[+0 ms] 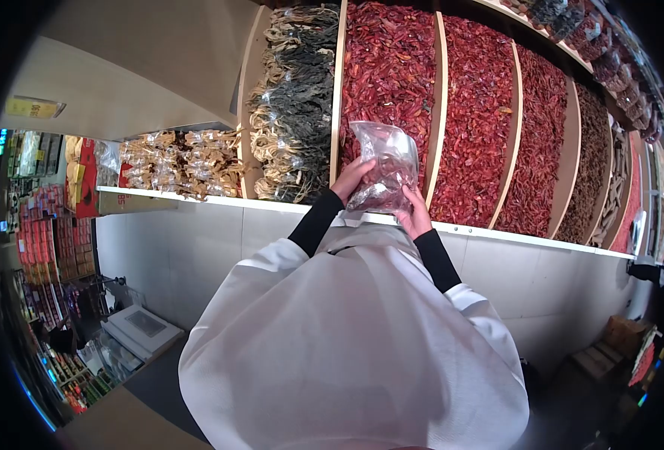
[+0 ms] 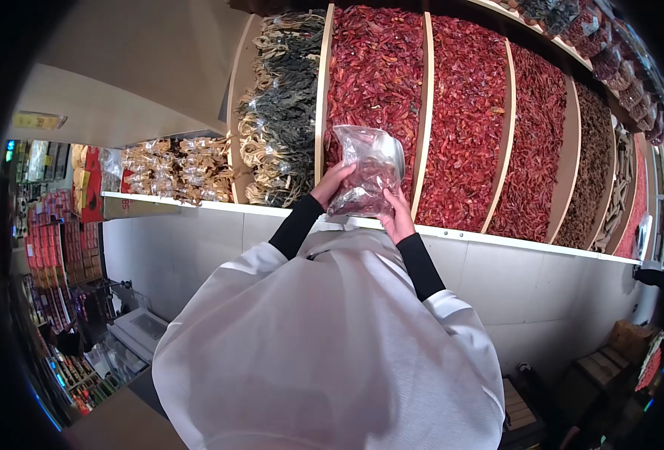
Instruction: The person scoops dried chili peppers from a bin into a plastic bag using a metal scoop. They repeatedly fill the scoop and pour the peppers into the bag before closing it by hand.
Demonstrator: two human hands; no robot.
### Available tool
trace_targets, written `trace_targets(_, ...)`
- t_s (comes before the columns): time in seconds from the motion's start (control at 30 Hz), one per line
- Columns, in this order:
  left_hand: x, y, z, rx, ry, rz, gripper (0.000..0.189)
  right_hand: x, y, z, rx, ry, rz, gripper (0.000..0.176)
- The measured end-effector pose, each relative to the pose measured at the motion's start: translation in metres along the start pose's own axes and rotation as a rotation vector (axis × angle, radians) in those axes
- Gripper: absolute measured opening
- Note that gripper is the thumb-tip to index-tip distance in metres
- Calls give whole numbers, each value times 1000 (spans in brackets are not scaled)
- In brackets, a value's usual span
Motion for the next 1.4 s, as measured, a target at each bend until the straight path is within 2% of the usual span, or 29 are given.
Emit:
trace_targets(0.03,-3,-1,0,-32,-85,-69,43,4,-5,2,-3,-3,9,45)
trace_targets(0.13,-9,8,-4,-15,49,-124,44,20,-19,-5,63,8,106,43)
trace_targets(0.2,-25,6,6,-135,34,-237,52,27,-30,-10,69,15,142,41)
trace_targets(0.23,-22,-2,10,-136,35,-232,52,29,-35,-10,61,29,153,41)
trace_targets(0.3,-34,-11,16,-184,-26,-409,56,28,-46,-6,71,32,149,39)
trace_targets(0.37,-26,-15,20,-194,42,-338,60,25,-55,3,-6,55,127,37)
trace_targets(0.43,-16,-6,19,-243,171,-145,64,22,-58,8,-33,63,107,38)
trace_targets(0.47,-32,28,-2,-263,206,24,67,22,-57,12,-82,64,122,43)
trace_targets(0.5,-24,35,1,-265,206,25,67,22,-55,16,-131,63,136,49)
trace_targets(0.57,-34,41,3,-156,303,-287,72,29,-47,9,-151,125,155,55)
trace_targets(0.6,-46,47,-2,-117,236,-401,82,36,-43,4,-121,170,225,55)
trace_targets(0.63,-47,49,-3,-117,233,-398,82,41,-40,-1,-90,215,295,55)
trace_targets(0.7,-61,58,-11,-141,-394,-544,89,44,-43,3,-88,236,362,52)
trace_targets(0.73,-59,58,-9,-141,-393,-543,89,42,-48,10,-103,335,379,49)
trace_targets(0.77,-63,58,-10,-187,-610,-627,76,43,-53,17,-118,437,398,48)
trace_targets(0.8,-68,58,-13,-232,-829,-709,64,46,-51,19,-177,410,447,39)
trace_targets(0.83,-71,60,-18,-279,-1050,-788,52,48,-52,22,-177,412,447,39)
trace_targets(0.87,-71,61,-12,-358,-1016,-775,34,52,-52,25,-199,442,479,32)
trace_targets(0.93,-67,55,-1,-372,-1036,-754,32,59,-52,29,-228,452,571,15)
trace_targets(1.1,-79,48,0,-372,-1042,-733,30,71,-54,32,-252,463,597,12)
trace_targets(1.17,-106,66,-30,-343,-1120,-978,23,79,-53,29,-257,504,613,10)
trace_targets(1.37,-116,34,-6,-362,-1190,-865,15,100,-54,6,-220,598,669,7)
trace_targets(1.4,-131,37,-10,-426,-1181,-945,12,108,-51,0,-229,613,718,6)
Point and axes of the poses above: each hand's wrist, its own y-axis away from the middle knuckle, its own z-axis out of the back of the hand, x = y × z, the point moved 8 cm from there along -y, towards the middle knuckle
